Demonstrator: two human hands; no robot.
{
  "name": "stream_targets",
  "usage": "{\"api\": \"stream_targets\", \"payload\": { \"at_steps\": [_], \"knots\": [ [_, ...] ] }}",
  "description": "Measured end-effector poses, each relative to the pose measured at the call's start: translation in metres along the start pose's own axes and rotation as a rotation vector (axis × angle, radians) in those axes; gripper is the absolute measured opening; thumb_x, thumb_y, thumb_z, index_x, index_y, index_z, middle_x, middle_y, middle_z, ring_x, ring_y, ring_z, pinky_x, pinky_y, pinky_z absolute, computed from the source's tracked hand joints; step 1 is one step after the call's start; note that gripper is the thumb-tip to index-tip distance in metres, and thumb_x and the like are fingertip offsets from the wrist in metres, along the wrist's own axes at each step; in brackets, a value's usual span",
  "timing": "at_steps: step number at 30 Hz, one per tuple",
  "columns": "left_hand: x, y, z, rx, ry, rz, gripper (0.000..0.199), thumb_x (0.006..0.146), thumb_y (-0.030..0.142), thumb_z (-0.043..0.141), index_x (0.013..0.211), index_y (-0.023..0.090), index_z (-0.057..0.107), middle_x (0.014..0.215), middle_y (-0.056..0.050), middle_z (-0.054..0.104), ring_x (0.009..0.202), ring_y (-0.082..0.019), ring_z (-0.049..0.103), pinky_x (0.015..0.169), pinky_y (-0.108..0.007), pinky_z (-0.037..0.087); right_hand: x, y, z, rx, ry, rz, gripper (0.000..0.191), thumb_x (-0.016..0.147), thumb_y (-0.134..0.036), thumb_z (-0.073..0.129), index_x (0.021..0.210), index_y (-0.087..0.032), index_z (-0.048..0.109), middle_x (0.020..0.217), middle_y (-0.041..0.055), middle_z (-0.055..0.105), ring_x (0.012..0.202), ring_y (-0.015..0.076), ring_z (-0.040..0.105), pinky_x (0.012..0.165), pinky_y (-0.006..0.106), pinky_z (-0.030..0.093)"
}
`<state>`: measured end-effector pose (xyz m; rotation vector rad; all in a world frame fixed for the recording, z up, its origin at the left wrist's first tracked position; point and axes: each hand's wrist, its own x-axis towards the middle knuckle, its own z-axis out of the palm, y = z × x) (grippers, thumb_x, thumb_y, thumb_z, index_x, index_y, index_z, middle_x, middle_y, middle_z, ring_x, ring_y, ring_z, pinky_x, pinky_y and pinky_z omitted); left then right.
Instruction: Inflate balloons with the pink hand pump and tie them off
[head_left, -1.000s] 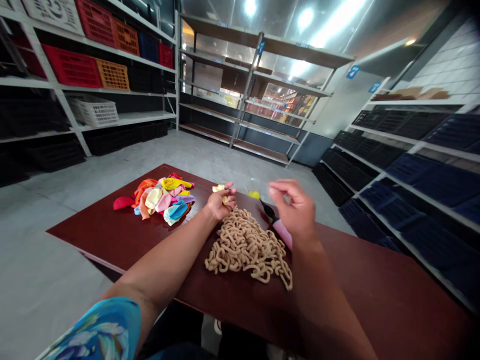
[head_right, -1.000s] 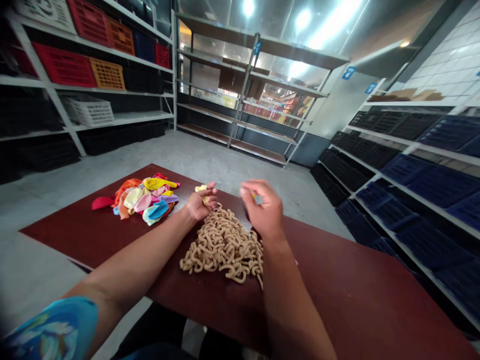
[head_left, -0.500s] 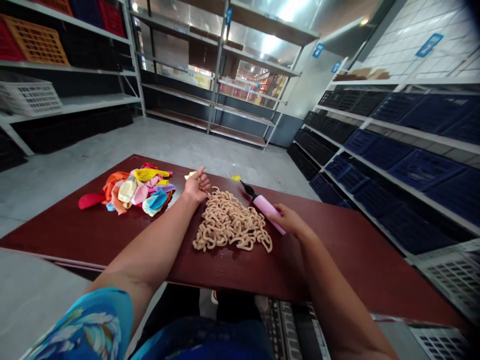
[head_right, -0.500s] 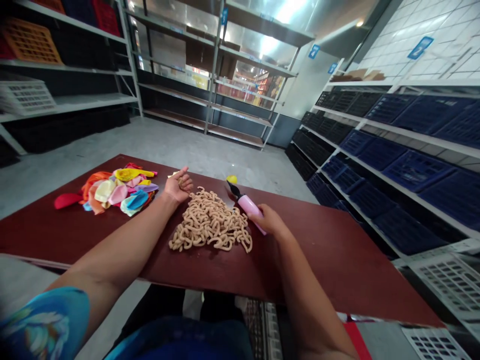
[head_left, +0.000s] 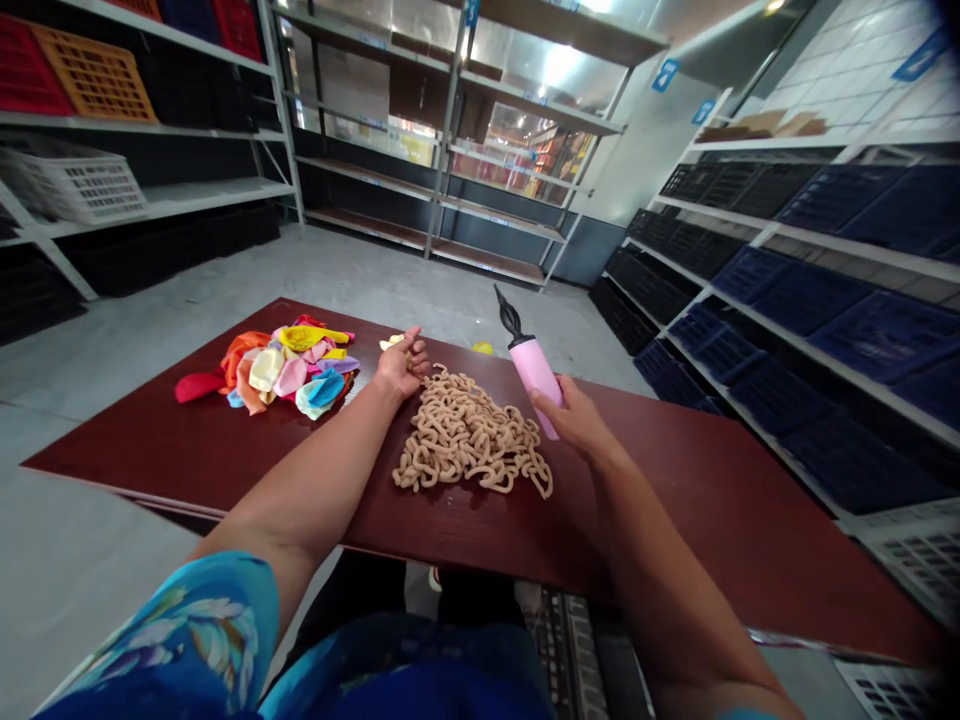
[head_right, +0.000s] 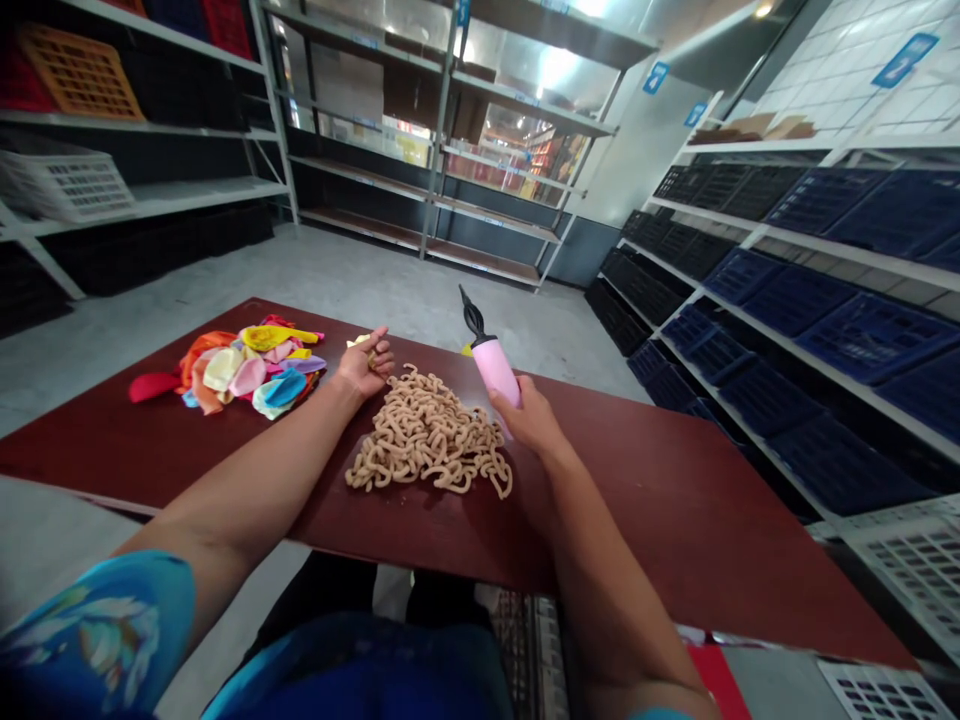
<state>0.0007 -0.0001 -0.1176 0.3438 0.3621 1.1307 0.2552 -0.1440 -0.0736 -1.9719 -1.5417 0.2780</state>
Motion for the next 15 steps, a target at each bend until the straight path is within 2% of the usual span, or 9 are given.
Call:
{"api": "stream_targets", "payload": {
  "at_steps": [3, 5, 8, 12, 15],
  "knots": [
    [0.003, -0.003, -0.002, 0.021, 0.017, -0.013, 0.010, 0.083, 0.014, 0.045, 0.093, 0.018, 0.047, 0.053, 0.007, 0.036, 0.035, -0.004, 0.026, 0.033, -0.015, 0.017, -0.016, 0.005, 0.000, 0.122, -0.106, 0.110, 0.043, 0.071, -0.053, 0.057, 0.096, -0.017, 0.057, 0.086, 0.0054, 0.063, 0.076, 0.0188, 0.056, 0.066, 0.028, 0.042],
    [0.004, -0.006, -0.002, 0.032, 0.032, -0.014, 0.012, 0.082, 0.015, 0.048, 0.093, 0.018, 0.047, 0.053, 0.007, 0.036, 0.035, -0.004, 0.026, 0.033, -0.015, 0.016, -0.033, 0.006, 0.005, 0.289, -0.193, 0.211, 0.043, 0.073, -0.053, 0.055, 0.096, -0.017, 0.056, 0.088, 0.0053, 0.063, 0.076, 0.0185, 0.057, 0.064, 0.027, 0.044],
    [0.004, -0.012, -0.001, 0.044, 0.054, -0.012, 0.012, 0.081, 0.016, 0.049, 0.093, 0.019, 0.048, 0.052, 0.007, 0.035, 0.034, -0.004, 0.026, 0.033, -0.015, 0.016, -0.060, -0.005, 0.022, 0.598, -0.212, 0.325, 0.044, 0.073, -0.053, 0.055, 0.101, -0.019, 0.052, 0.093, 0.0051, 0.063, 0.078, 0.0186, 0.059, 0.064, 0.027, 0.046],
    [0.002, -0.019, 0.001, 0.073, 0.065, -0.015, 0.015, 0.080, 0.016, 0.049, 0.095, 0.019, 0.048, 0.051, 0.007, 0.034, 0.034, -0.004, 0.025, 0.033, -0.015, 0.015, -0.080, -0.032, 0.051, 0.870, -0.213, 0.325, 0.045, 0.075, -0.053, 0.054, 0.105, -0.021, 0.049, 0.095, 0.0041, 0.064, 0.079, 0.0182, 0.060, 0.068, 0.028, 0.048],
    [0.001, -0.021, 0.001, 0.078, 0.065, -0.016, 0.017, 0.079, 0.015, 0.049, 0.096, 0.018, 0.048, 0.051, 0.007, 0.034, 0.033, -0.004, 0.026, 0.033, -0.016, 0.015, -0.078, -0.043, 0.050, 0.794, -0.208, 0.298, 0.045, 0.074, -0.053, 0.054, 0.104, -0.020, 0.049, 0.092, 0.0043, 0.063, 0.078, 0.0178, 0.059, 0.067, 0.028, 0.047]
  ]
}}
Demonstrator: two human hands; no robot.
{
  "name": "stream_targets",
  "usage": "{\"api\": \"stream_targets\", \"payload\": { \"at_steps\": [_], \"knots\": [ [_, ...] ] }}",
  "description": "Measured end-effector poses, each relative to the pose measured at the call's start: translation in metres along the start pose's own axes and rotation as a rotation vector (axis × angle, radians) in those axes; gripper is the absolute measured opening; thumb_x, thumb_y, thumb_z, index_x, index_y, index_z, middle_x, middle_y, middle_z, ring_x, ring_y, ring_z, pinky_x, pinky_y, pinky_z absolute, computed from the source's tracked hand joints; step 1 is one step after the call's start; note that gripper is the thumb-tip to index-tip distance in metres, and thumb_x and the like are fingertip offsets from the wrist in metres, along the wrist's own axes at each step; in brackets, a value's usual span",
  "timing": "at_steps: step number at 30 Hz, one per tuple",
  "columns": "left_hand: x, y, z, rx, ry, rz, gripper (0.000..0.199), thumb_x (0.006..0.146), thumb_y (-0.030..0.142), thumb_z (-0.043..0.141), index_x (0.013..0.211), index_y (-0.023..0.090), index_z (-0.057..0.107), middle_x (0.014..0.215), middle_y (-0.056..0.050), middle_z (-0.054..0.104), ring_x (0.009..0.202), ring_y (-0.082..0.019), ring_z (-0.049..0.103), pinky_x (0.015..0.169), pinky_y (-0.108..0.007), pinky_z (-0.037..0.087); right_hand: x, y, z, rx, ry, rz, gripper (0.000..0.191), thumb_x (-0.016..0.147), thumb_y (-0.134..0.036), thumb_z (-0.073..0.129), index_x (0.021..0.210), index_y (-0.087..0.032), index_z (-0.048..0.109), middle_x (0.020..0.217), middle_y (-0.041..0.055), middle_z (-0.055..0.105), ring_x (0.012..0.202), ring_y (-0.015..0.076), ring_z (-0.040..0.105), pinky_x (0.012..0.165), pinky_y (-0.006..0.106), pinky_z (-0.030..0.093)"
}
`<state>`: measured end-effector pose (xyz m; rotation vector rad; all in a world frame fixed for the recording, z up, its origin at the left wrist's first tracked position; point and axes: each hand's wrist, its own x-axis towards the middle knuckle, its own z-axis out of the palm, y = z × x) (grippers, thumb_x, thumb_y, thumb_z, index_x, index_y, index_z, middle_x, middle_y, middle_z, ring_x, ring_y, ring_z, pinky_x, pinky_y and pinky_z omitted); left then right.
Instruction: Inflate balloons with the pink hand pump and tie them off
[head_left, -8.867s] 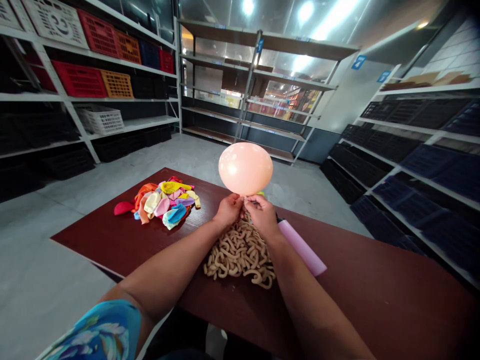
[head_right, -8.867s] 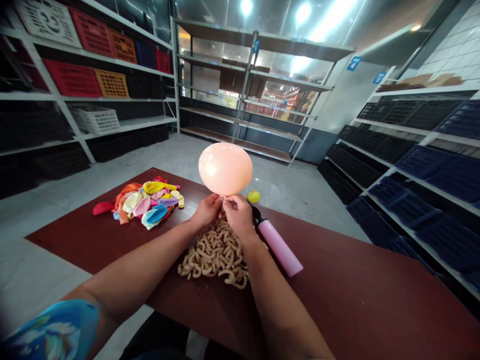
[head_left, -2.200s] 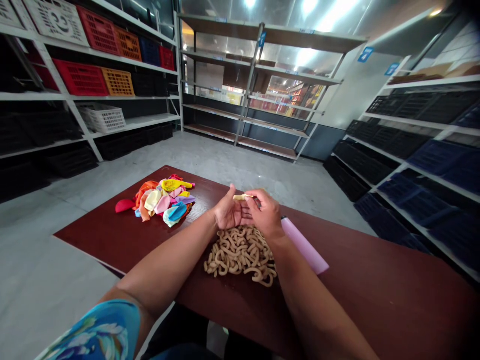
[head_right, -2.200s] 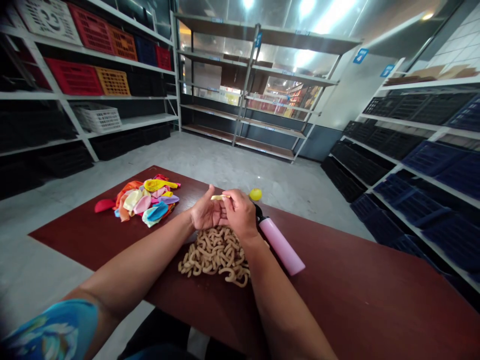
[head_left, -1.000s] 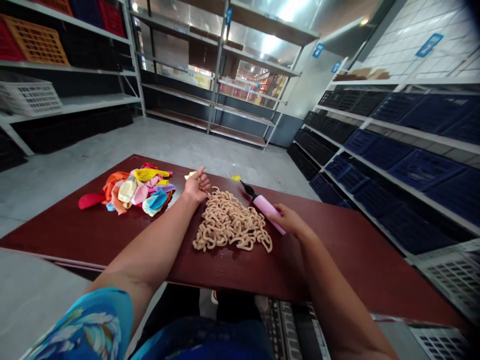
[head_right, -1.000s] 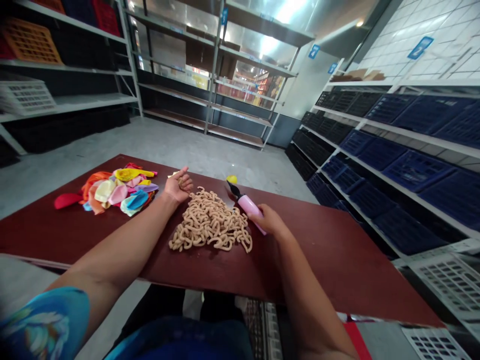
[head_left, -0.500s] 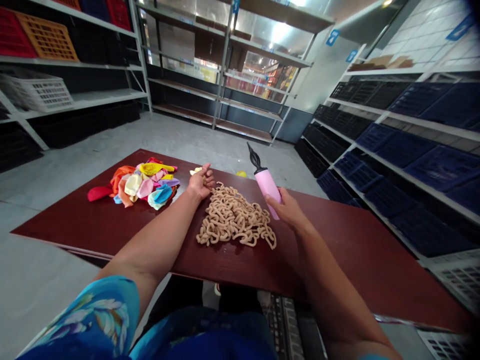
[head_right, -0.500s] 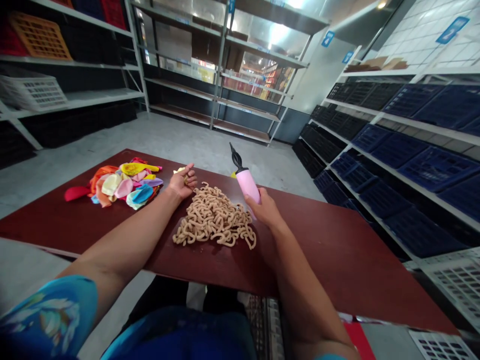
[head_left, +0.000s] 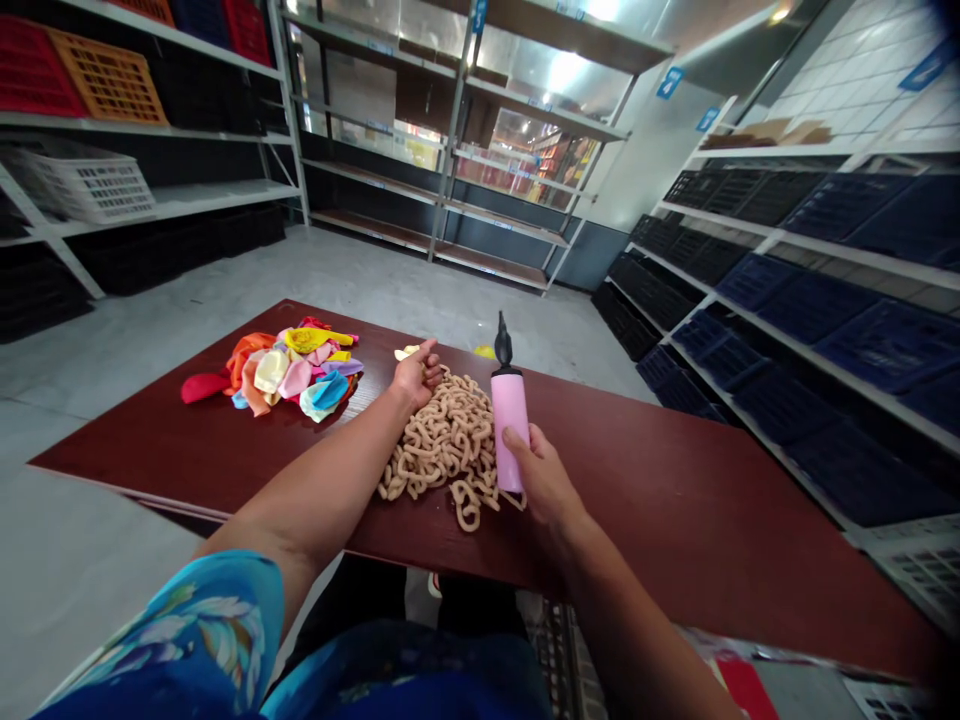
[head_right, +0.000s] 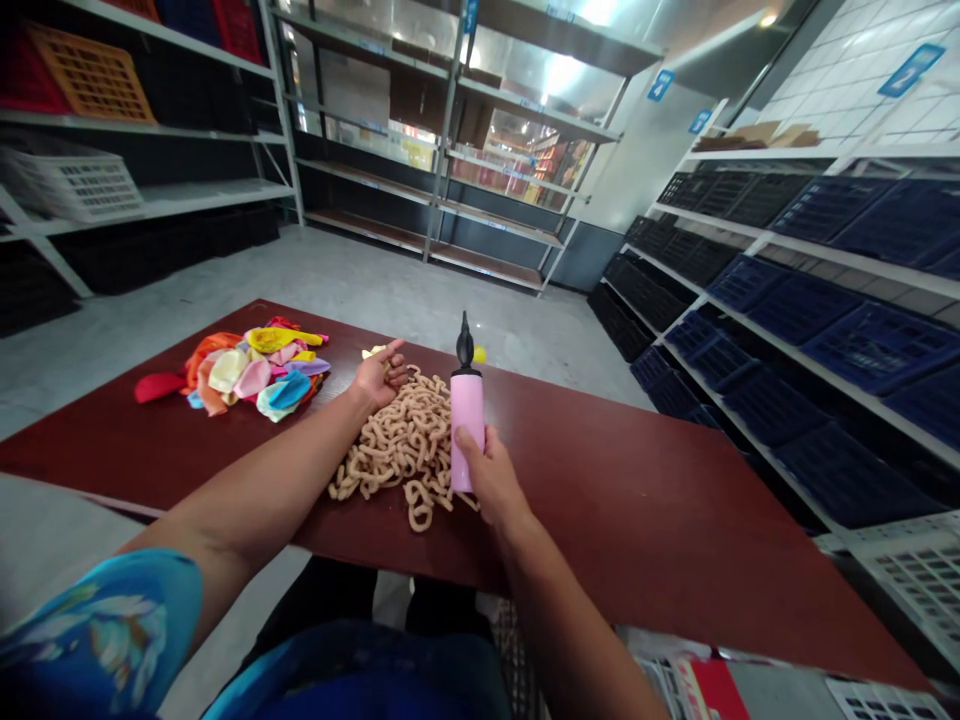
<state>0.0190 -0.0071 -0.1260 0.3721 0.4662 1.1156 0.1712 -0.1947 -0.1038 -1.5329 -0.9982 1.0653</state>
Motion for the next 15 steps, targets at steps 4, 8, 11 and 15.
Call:
{"api": "stream_targets", "payload": {
  "at_steps": [4, 8, 11, 15],
  "knots": [
    [0.002, 0.003, -0.002, -0.047, -0.005, 0.017, 0.013, 0.080, 0.015, 0.049, 0.093, 0.018, 0.050, 0.051, 0.007, 0.035, 0.034, -0.004, 0.026, 0.032, -0.015, 0.016, 0.007, -0.024, -0.026, -0.508, 0.071, -0.110, 0.043, 0.074, -0.053, 0.053, 0.102, -0.020, 0.053, 0.091, 0.0051, 0.063, 0.078, 0.0188, 0.057, 0.068, 0.029, 0.044],
    [0.006, 0.011, -0.005, -0.150, -0.046, 0.047, 0.008, 0.081, 0.013, 0.046, 0.087, 0.016, 0.052, 0.050, 0.006, 0.037, 0.036, -0.005, 0.032, 0.034, -0.016, 0.024, 0.029, -0.048, -0.036, -0.815, 0.047, -0.333, 0.046, 0.076, -0.050, 0.053, 0.111, -0.020, 0.050, 0.094, 0.0054, 0.063, 0.080, 0.0188, 0.057, 0.069, 0.029, 0.042],
    [0.008, 0.019, -0.009, -0.229, -0.026, 0.112, 0.010, 0.081, 0.010, 0.047, 0.087, 0.015, 0.053, 0.055, 0.003, 0.047, 0.044, -0.007, 0.047, 0.044, -0.019, 0.040, 0.054, -0.051, -0.025, -0.885, -0.070, -0.489, 0.045, 0.074, -0.045, 0.056, 0.112, -0.021, 0.050, 0.098, 0.0050, 0.063, 0.082, 0.0183, 0.057, 0.071, 0.029, 0.042],
    [0.014, 0.029, -0.016, -0.315, 0.109, 0.194, 0.010, 0.080, 0.007, 0.051, 0.086, 0.014, 0.054, 0.063, -0.001, 0.058, 0.056, -0.010, 0.058, 0.059, -0.025, 0.049, 0.081, -0.032, -0.018, -0.970, -0.130, -0.671, 0.044, 0.075, -0.038, 0.056, 0.115, -0.021, 0.049, 0.106, 0.0062, 0.061, 0.091, 0.0197, 0.057, 0.077, 0.031, 0.043]
  ]
}}
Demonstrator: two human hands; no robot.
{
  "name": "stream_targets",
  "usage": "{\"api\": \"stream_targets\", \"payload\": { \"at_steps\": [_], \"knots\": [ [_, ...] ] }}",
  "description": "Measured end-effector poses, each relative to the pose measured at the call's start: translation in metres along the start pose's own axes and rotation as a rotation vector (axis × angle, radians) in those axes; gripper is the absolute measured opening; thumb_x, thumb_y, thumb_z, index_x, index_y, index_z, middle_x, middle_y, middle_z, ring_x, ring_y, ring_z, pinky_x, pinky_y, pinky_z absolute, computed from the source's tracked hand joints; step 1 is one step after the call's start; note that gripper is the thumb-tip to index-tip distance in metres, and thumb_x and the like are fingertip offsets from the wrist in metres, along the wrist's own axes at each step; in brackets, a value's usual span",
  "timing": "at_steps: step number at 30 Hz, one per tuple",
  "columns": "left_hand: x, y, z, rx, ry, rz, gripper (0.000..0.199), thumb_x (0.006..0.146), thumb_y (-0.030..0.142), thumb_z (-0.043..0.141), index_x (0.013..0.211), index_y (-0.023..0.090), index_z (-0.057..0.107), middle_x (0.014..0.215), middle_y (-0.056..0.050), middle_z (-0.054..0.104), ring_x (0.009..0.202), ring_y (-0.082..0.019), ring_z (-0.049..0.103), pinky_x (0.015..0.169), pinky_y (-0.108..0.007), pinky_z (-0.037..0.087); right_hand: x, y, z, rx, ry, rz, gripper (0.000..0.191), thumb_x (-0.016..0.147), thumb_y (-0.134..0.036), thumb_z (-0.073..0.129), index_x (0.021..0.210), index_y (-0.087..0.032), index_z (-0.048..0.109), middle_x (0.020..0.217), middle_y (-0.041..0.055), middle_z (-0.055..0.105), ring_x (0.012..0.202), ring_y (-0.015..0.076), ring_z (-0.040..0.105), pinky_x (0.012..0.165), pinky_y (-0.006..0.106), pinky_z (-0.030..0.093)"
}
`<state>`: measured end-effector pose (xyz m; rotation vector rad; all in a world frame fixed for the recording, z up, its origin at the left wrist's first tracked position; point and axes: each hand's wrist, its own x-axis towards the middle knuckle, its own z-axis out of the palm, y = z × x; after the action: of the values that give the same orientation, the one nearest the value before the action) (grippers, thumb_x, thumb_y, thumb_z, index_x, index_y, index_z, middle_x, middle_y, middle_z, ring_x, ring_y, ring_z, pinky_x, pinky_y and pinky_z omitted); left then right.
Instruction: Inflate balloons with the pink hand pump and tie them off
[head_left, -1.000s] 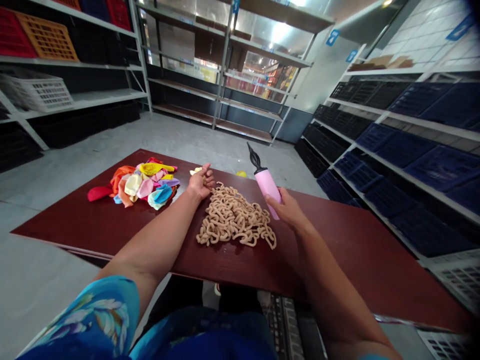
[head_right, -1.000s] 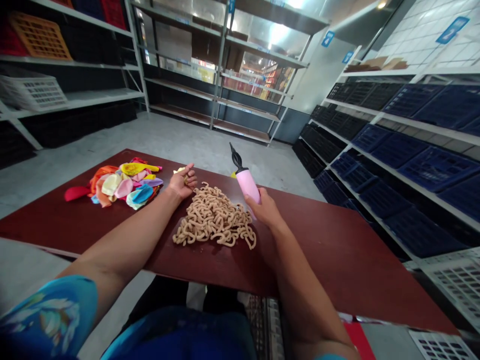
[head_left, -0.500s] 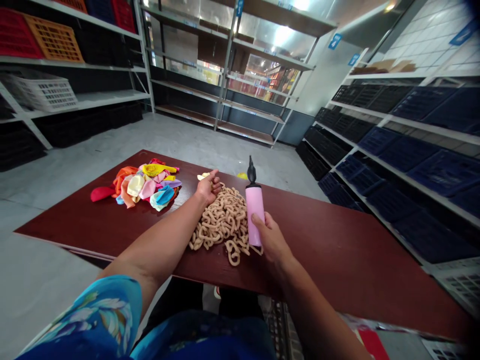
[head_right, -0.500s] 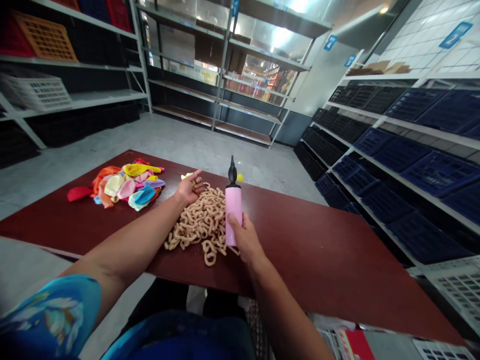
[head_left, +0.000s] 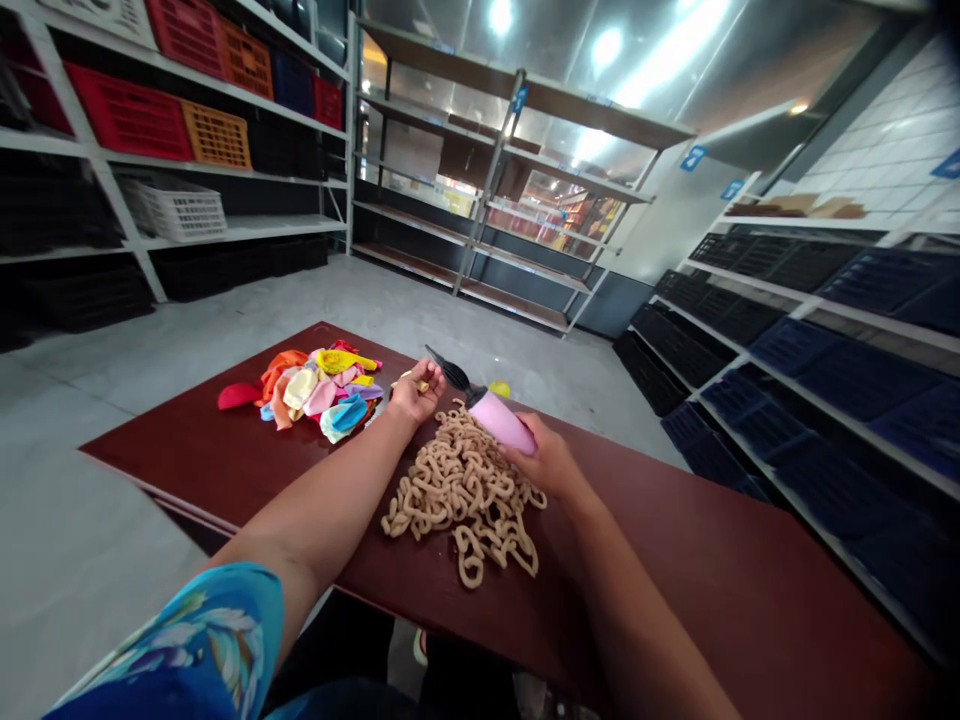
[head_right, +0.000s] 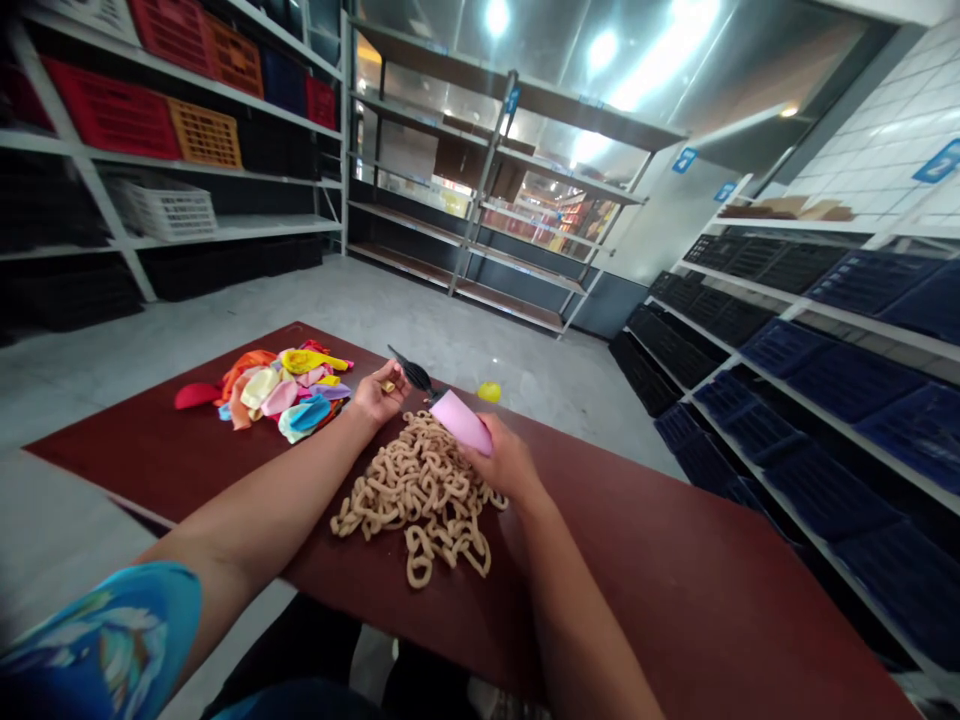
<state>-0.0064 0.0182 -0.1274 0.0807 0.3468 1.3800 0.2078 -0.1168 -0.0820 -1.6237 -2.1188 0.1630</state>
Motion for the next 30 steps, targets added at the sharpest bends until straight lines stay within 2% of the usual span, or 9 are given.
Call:
{"api": "stream_targets", "payload": {
  "at_steps": [3, 7, 13, 24, 30],
  "knots": [
    [0.005, 0.005, -0.001, -0.031, 0.023, 0.042, 0.012, 0.081, 0.007, 0.049, 0.087, 0.015, 0.055, 0.066, -0.001, 0.059, 0.059, -0.012, 0.061, 0.063, -0.028, 0.050, -0.005, 0.019, 0.013, -0.088, 0.027, -0.067, 0.048, 0.075, -0.037, 0.055, 0.120, -0.021, 0.047, 0.116, 0.0076, 0.058, 0.102, 0.0218, 0.055, 0.085, 0.034, 0.043],
    [0.006, 0.011, -0.001, -0.027, 0.017, 0.084, 0.012, 0.083, 0.008, 0.047, 0.088, 0.015, 0.055, 0.066, -0.002, 0.059, 0.060, -0.012, 0.060, 0.062, -0.029, 0.049, -0.011, 0.034, 0.014, -0.178, 0.031, -0.118, 0.049, 0.075, -0.034, 0.056, 0.122, -0.022, 0.046, 0.120, 0.0070, 0.056, 0.107, 0.0226, 0.053, 0.091, 0.036, 0.041],
    [0.003, 0.012, 0.000, 0.002, -0.004, 0.098, 0.016, 0.083, 0.007, 0.044, 0.092, 0.017, 0.053, 0.066, 0.000, 0.057, 0.059, -0.011, 0.059, 0.062, -0.027, 0.048, -0.009, 0.032, 0.011, -0.198, 0.011, -0.119, 0.049, 0.074, -0.033, 0.056, 0.121, -0.022, 0.047, 0.117, 0.0067, 0.057, 0.104, 0.0223, 0.054, 0.087, 0.036, 0.043],
    [-0.001, 0.001, 0.001, 0.178, -0.038, 0.147, 0.026, 0.077, 0.003, 0.049, 0.097, 0.019, 0.050, 0.069, 0.000, 0.057, 0.060, -0.011, 0.059, 0.062, -0.027, 0.049, -0.009, 0.028, 0.011, -0.205, -0.020, -0.079, 0.050, 0.075, -0.036, 0.056, 0.122, -0.022, 0.047, 0.117, 0.0073, 0.057, 0.104, 0.0224, 0.053, 0.085, 0.035, 0.041],
    [-0.004, -0.014, 0.004, 0.203, 0.024, 0.190, 0.024, 0.075, 0.003, 0.053, 0.090, 0.020, 0.045, 0.069, -0.001, 0.059, 0.059, -0.013, 0.060, 0.062, -0.028, 0.049, -0.008, 0.024, 0.016, -0.217, -0.023, -0.083, 0.051, 0.077, -0.038, 0.054, 0.124, -0.021, 0.045, 0.117, 0.0087, 0.057, 0.104, 0.0228, 0.052, 0.086, 0.035, 0.040]
  ]
}}
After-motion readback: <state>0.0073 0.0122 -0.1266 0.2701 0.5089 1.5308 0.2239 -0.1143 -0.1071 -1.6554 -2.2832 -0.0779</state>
